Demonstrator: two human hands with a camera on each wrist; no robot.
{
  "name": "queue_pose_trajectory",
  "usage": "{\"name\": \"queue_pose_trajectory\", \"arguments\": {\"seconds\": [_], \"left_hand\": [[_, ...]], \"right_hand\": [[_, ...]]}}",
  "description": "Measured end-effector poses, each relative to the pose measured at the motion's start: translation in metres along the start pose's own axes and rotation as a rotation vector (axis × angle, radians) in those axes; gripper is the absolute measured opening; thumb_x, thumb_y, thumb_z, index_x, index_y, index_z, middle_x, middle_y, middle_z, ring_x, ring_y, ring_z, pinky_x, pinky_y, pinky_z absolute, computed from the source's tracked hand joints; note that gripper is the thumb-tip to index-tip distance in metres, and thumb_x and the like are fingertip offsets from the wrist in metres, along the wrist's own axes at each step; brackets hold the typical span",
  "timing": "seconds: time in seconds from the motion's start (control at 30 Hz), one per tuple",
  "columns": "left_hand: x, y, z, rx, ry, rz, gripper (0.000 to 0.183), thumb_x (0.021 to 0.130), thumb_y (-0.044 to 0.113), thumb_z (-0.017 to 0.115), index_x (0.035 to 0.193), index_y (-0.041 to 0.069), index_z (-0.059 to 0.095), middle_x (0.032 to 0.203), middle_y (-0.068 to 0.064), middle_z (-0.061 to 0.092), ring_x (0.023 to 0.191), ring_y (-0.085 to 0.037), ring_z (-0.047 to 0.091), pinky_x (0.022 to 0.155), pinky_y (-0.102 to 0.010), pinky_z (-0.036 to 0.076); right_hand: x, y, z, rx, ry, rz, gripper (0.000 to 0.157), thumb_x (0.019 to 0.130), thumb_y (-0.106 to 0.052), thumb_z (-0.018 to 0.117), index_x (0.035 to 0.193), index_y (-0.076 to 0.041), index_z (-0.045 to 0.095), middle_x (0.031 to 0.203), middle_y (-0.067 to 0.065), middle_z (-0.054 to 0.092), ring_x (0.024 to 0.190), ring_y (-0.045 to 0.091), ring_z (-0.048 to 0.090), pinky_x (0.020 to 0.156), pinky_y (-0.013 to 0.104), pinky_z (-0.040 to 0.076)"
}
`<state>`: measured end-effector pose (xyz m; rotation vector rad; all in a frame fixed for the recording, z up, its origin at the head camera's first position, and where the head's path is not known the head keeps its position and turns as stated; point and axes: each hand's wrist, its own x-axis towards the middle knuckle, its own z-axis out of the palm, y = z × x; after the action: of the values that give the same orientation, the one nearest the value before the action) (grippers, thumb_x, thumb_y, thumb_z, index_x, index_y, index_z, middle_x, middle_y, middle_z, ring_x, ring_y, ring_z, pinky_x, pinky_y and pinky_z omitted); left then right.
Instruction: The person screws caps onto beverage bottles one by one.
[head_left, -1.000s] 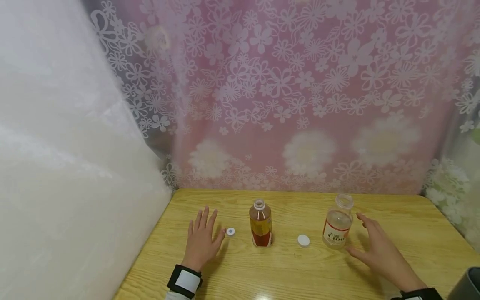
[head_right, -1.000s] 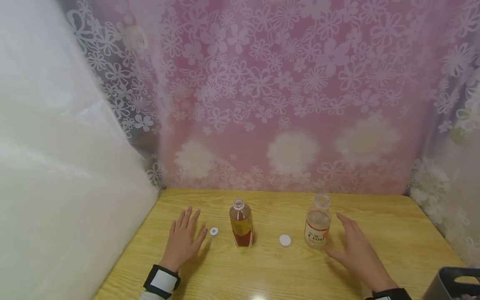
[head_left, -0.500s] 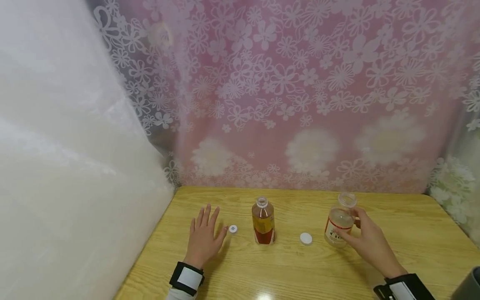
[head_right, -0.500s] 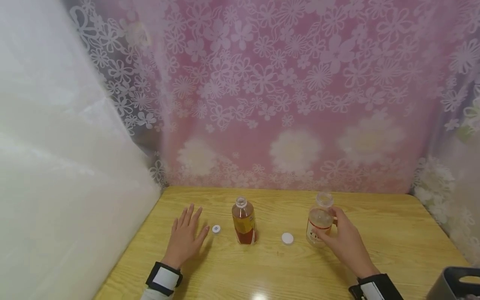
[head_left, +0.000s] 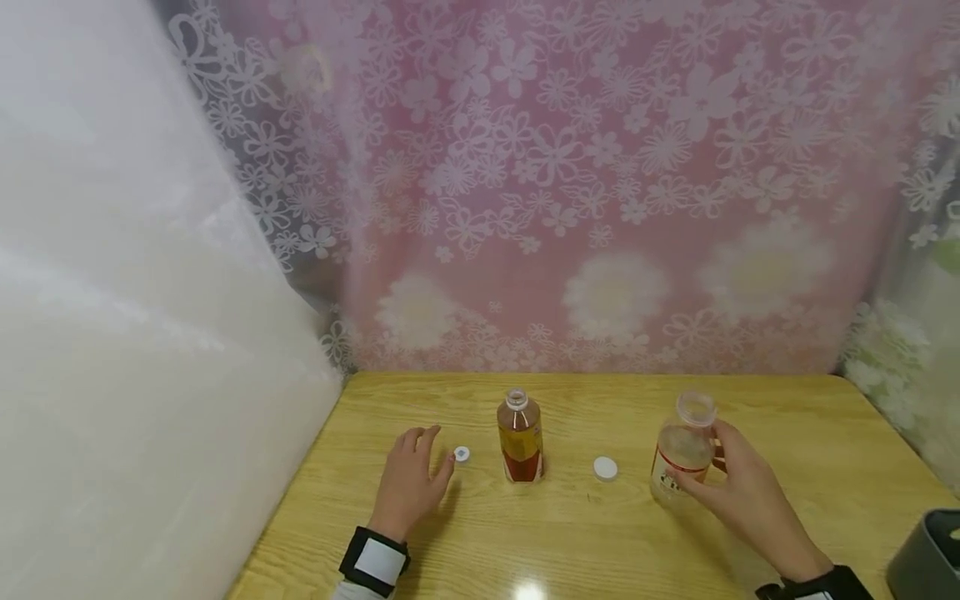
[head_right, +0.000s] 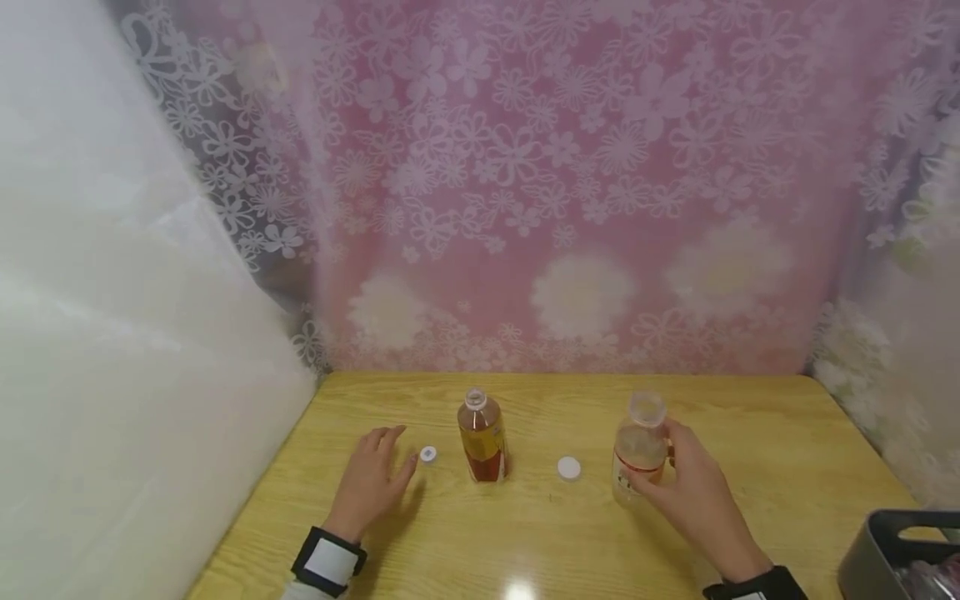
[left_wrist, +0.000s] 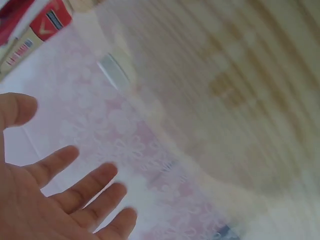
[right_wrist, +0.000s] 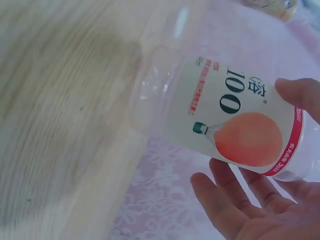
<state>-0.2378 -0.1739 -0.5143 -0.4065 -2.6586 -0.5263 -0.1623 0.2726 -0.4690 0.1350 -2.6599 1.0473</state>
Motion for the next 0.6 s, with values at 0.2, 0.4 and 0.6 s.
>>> {"name": "queue_pose_trajectory", "arguments": {"seconds": [0.2,0.4,0.6], "left_hand": [[-0.004,0.022,0.002,-0.004,-0.036,0.089,0.026,0.094,0.028,0.072,0.104,0.004,0.070,0.090,-0.007,0.063,0.076,-0.021,0.056,0.065,-0.035,0.048],[-0.001,0.053,0.000,-0.089,-0.187,0.113,0.023,0.092,0.027,0.072,0.090,0.004,0.071,0.071,0.001,0.056,0.059,-0.008,0.045,0.053,-0.024,0.039],[0.001,0.095,0.007,-0.151,-0.344,0.214,0.022,0.095,0.030,0.069,0.091,0.009,0.073,0.068,0.007,0.058,0.054,-0.001,0.045,0.049,-0.020,0.039]], "right_hand": [[-0.024,-0.027,-0.004,0.070,-0.061,0.013,0.078,0.082,-0.045,0.084,0.139,-0.007,0.046,0.130,0.015,0.054,0.112,0.039,0.061,0.078,0.048,0.060],[-0.045,-0.054,0.001,0.157,-0.120,0.033,0.076,0.080,-0.045,0.085,0.140,-0.019,0.047,0.129,0.008,0.057,0.115,0.034,0.061,0.074,0.044,0.061],[-0.061,-0.074,0.011,0.200,-0.127,-0.011,0.077,0.078,-0.042,0.089,0.140,-0.027,0.047,0.123,0.000,0.059,0.111,0.025,0.063,0.072,0.035,0.061]]}}
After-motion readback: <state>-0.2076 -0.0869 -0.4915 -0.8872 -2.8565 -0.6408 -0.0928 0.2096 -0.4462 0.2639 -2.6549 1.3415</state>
